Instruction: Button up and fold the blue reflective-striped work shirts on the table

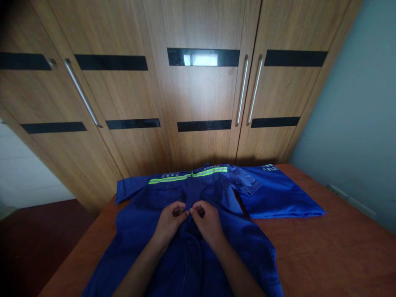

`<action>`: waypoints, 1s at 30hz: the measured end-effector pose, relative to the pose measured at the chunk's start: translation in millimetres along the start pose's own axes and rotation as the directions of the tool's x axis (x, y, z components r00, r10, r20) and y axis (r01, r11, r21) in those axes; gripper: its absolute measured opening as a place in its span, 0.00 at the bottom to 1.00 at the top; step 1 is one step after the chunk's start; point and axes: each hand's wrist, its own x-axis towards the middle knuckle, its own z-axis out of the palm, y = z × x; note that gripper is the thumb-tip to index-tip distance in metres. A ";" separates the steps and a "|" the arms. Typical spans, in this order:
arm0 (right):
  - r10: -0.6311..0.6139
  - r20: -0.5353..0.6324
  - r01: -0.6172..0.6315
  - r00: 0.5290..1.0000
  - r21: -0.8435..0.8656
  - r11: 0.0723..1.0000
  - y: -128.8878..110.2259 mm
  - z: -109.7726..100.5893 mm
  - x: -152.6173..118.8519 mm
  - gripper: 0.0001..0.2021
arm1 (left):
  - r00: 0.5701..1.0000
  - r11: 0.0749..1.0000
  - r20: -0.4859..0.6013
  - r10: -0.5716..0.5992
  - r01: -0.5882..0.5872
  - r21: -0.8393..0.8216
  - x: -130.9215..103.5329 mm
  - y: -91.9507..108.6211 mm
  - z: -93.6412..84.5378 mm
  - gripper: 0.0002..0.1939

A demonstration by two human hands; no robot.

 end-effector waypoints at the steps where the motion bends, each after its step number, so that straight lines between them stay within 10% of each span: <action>1: -0.008 -0.007 0.008 1.000 -0.006 1.000 -0.6 0.1 -0.1 0.06 | 1.000 1.000 -0.001 0.002 -0.002 -0.001 -0.1 -0.6 -0.2 0.08; 7: 0.172 0.019 -0.172 0.985 0.213 0.962 3.7 0.8 2.8 0.10 | 1.000 1.000 0.026 -0.002 0.002 0.005 0.1 -1.3 -1.2 0.08; 15: 0.440 0.304 -0.533 0.845 0.560 0.635 16.0 -1.6 4.9 0.16 | 0.997 0.995 0.033 0.066 -0.068 0.076 0.5 -1.8 0.4 0.07; 25: 0.191 0.120 -0.204 0.974 0.112 0.973 24.9 -6.2 8.5 0.10 | 0.982 0.809 0.050 0.181 -0.177 0.560 -4.3 -1.3 -1.0 0.16; 30: -0.046 -0.067 0.027 0.997 -0.258 0.966 23.3 -11.3 8.3 0.17 | 0.970 0.681 0.174 0.172 -0.245 0.690 -8.3 -0.7 1.2 0.15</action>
